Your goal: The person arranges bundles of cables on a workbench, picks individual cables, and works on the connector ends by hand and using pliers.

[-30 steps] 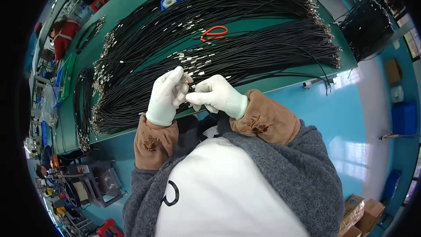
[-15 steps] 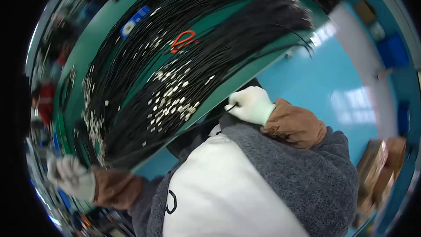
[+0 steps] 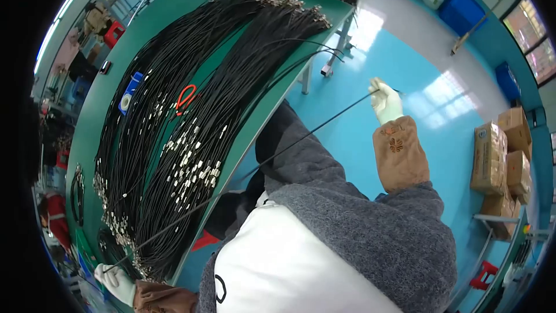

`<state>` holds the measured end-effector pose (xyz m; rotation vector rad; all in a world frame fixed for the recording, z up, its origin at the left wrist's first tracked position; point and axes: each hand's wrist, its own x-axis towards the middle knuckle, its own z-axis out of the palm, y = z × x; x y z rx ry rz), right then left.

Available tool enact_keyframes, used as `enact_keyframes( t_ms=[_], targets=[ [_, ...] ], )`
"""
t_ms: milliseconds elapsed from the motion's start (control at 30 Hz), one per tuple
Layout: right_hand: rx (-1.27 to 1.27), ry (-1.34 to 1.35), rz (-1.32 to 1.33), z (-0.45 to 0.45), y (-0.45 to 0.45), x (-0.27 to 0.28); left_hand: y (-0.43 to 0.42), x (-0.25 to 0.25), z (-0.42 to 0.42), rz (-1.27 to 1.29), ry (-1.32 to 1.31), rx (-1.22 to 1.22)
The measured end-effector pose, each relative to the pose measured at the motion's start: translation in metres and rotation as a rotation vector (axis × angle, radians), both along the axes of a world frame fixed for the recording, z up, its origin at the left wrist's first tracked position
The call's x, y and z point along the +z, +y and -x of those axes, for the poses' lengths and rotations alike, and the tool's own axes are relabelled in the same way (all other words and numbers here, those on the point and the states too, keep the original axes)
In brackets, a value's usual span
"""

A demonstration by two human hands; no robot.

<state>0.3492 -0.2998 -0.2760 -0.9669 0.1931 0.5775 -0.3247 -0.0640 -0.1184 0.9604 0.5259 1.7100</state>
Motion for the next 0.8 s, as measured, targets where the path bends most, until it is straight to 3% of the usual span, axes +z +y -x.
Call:
enact_keyframes(
  t_ms=[200, 267, 333, 433, 467, 533, 567, 633, 733, 800],
  targets=[
    [-0.288, -0.206, 0.401, -0.13, 0.005, -0.071, -0.087, -0.03, 0.073, 0.167, -0.262, 0.233],
    [-0.195, -0.084, 0.33, -0.17, 0.004, -0.091, -0.117, -0.038, 0.083, 0.238, -0.368, 0.293],
    [0.067, -0.008, 0.206, -0.197, 0.016, -0.106, -0.136, -0.042, 0.089, 0.31, -0.503, 0.313],
    [0.315, -0.448, 0.138, -0.198, 0.066, -0.094, -0.129, -0.034, 0.068, 0.378, -0.552, 0.326],
    [0.329, -0.458, 0.093, -0.181, 0.085, -0.075, -0.115, -0.025, 0.05, 0.402, -0.366, 0.431],
    [0.331, -0.393, 0.023, -0.131, 0.121, -0.011, -0.102, -0.012, 0.027, 0.344, 0.149, 0.377],
    [0.314, -0.319, -0.004, -0.106, 0.136, 0.028, -0.098, 0.0, 0.021, 0.356, 0.149, 0.384],
    [0.872, -0.289, -0.395, -0.099, 0.147, 0.08, -0.086, 0.031, 0.009, 0.223, 0.376, -0.06],
    [1.031, -0.722, -0.348, -0.013, 0.185, 0.186, -0.035, 0.052, -0.034, -0.059, 0.729, 0.009],
    [1.354, -0.868, -0.375, 0.051, 0.218, 0.23, -0.012, 0.077, -0.109, 0.247, 0.699, -0.058]
  ],
)
